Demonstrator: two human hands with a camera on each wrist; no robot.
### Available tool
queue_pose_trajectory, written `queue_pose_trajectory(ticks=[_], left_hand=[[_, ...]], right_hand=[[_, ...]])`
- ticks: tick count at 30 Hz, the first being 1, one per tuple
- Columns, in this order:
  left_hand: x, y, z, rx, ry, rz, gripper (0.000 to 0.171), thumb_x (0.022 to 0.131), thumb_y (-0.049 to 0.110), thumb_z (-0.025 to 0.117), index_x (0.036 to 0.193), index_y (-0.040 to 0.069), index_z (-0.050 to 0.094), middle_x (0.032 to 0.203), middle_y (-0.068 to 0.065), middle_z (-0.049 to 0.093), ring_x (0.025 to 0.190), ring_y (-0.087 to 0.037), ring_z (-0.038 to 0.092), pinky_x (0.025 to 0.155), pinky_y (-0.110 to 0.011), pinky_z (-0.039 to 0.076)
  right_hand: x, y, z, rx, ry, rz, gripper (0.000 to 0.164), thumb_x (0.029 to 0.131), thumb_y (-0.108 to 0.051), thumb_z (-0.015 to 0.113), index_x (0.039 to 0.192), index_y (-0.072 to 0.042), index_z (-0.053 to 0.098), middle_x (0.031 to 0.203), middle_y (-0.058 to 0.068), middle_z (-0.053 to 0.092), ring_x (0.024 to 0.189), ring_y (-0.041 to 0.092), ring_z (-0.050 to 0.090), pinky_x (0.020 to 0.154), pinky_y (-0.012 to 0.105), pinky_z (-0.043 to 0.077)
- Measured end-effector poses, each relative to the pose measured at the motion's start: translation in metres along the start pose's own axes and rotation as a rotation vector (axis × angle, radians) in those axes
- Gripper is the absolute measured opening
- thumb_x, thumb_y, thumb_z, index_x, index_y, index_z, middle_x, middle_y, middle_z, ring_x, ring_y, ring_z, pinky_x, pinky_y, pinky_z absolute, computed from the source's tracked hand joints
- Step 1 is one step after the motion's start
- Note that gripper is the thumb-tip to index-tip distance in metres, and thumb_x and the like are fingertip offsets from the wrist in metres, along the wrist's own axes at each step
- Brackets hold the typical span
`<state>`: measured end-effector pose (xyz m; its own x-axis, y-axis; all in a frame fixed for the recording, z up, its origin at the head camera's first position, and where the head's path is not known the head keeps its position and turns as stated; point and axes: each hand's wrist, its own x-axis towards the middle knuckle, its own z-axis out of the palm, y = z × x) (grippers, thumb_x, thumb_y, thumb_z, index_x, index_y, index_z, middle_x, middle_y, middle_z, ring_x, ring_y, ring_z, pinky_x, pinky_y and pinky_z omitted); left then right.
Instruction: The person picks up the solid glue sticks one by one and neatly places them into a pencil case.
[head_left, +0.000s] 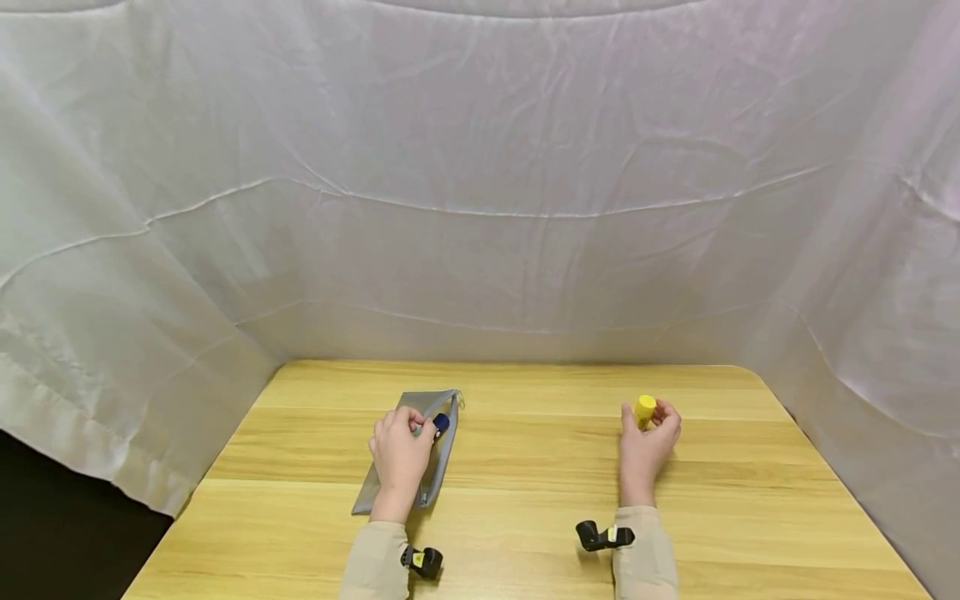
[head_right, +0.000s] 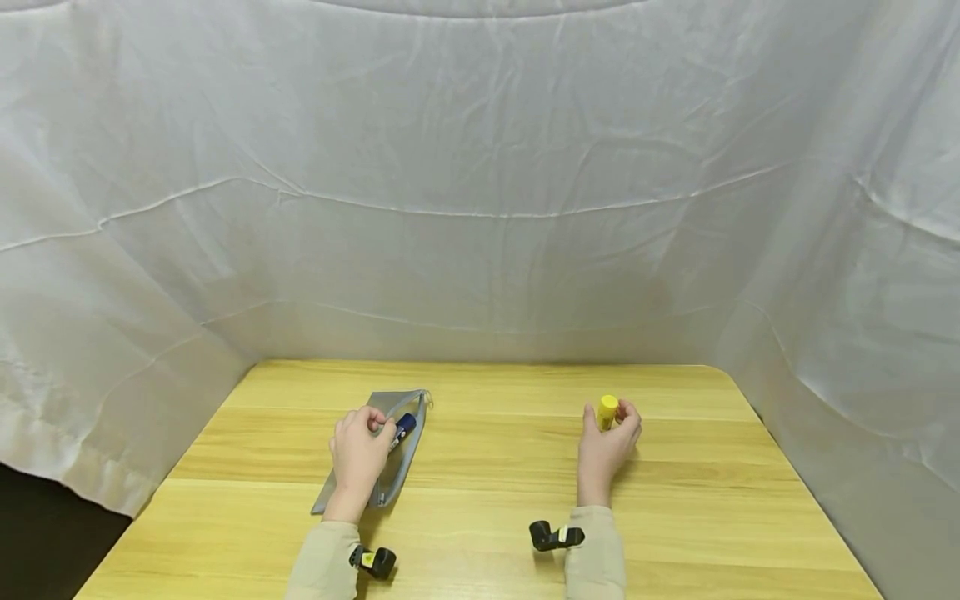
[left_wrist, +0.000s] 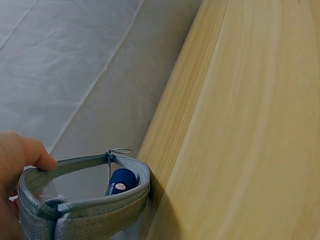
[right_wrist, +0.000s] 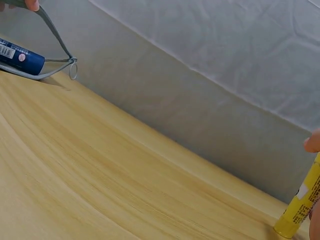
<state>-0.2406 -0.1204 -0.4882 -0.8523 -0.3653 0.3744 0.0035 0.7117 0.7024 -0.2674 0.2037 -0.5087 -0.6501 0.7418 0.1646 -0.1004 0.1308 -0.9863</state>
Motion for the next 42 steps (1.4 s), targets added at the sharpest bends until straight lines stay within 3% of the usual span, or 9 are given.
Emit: queue_pose_trajectory(ticks=[9,13,19,31,38,42], left_hand=[[0.0001,-0.0008,0.0002,0.006,0.002,-0.001,0.013,0.082,0.024,0.071,0.079,0.017,0.061,0.079,-0.002,0.054,0.087,-0.025,0.049,0.075,-0.038,0.028],[0.0003,-0.0007,0.0,0.007,-0.007,-0.006,0.013,0.083,0.025,0.07,0.08,0.017,0.061,0.08,-0.002,0.055,0.088,-0.024,0.049,0.076,-0.038,0.028],[0.0003,-0.0001,-0.0004,0.005,-0.006,-0.008,0.013,0.083,0.025,0.071,0.08,0.017,0.061,0.079,-0.002,0.054,0.086,-0.024,0.049,0.075,-0.037,0.028],[0.0004,-0.0017,0.0016,0.014,-0.006,-0.006,0.014,0.083,0.025,0.072,0.079,0.018,0.06,0.078,-0.001,0.053,0.085,-0.024,0.047,0.075,-0.036,0.027],[-0.0003,-0.0016,0.0012,0.011,-0.016,-0.005,0.013,0.084,0.024,0.071,0.08,0.017,0.06,0.079,-0.002,0.054,0.084,-0.023,0.046,0.076,-0.038,0.028],[-0.001,-0.001,0.001,0.007,-0.011,0.001,0.013,0.083,0.024,0.071,0.08,0.017,0.06,0.079,-0.002,0.054,0.083,-0.023,0.046,0.076,-0.038,0.028]], right_hand=[[0.0,-0.0002,-0.0026,0.002,-0.009,0.024,0.047,0.089,-0.01,0.066,0.131,-0.005,0.044,0.112,-0.008,0.042,0.108,0.014,0.044,0.089,0.021,0.039],[0.0007,0.0001,-0.0033,-0.019,-0.014,0.031,0.045,0.09,-0.011,0.065,0.13,-0.004,0.045,0.115,-0.004,0.045,0.109,0.016,0.046,0.092,0.025,0.042],[0.0024,0.003,-0.0029,-0.042,-0.009,0.036,0.043,0.091,-0.012,0.065,0.129,-0.003,0.047,0.121,0.003,0.047,0.11,0.017,0.047,0.088,0.019,0.04],[0.0037,0.0043,-0.003,-0.053,0.002,0.036,0.04,0.091,-0.009,0.064,0.127,-0.001,0.048,0.115,-0.001,0.046,0.108,0.016,0.047,0.084,0.014,0.04],[0.0024,0.0043,-0.003,-0.058,0.004,0.006,0.039,0.092,-0.01,0.063,0.126,0.0,0.048,0.119,0.007,0.049,0.109,0.019,0.048,0.085,0.016,0.038],[0.0017,0.0025,-0.0028,-0.042,0.0,-0.005,0.038,0.092,-0.011,0.063,0.125,-0.001,0.048,0.116,0.002,0.048,0.109,0.018,0.048,0.084,0.015,0.039]])
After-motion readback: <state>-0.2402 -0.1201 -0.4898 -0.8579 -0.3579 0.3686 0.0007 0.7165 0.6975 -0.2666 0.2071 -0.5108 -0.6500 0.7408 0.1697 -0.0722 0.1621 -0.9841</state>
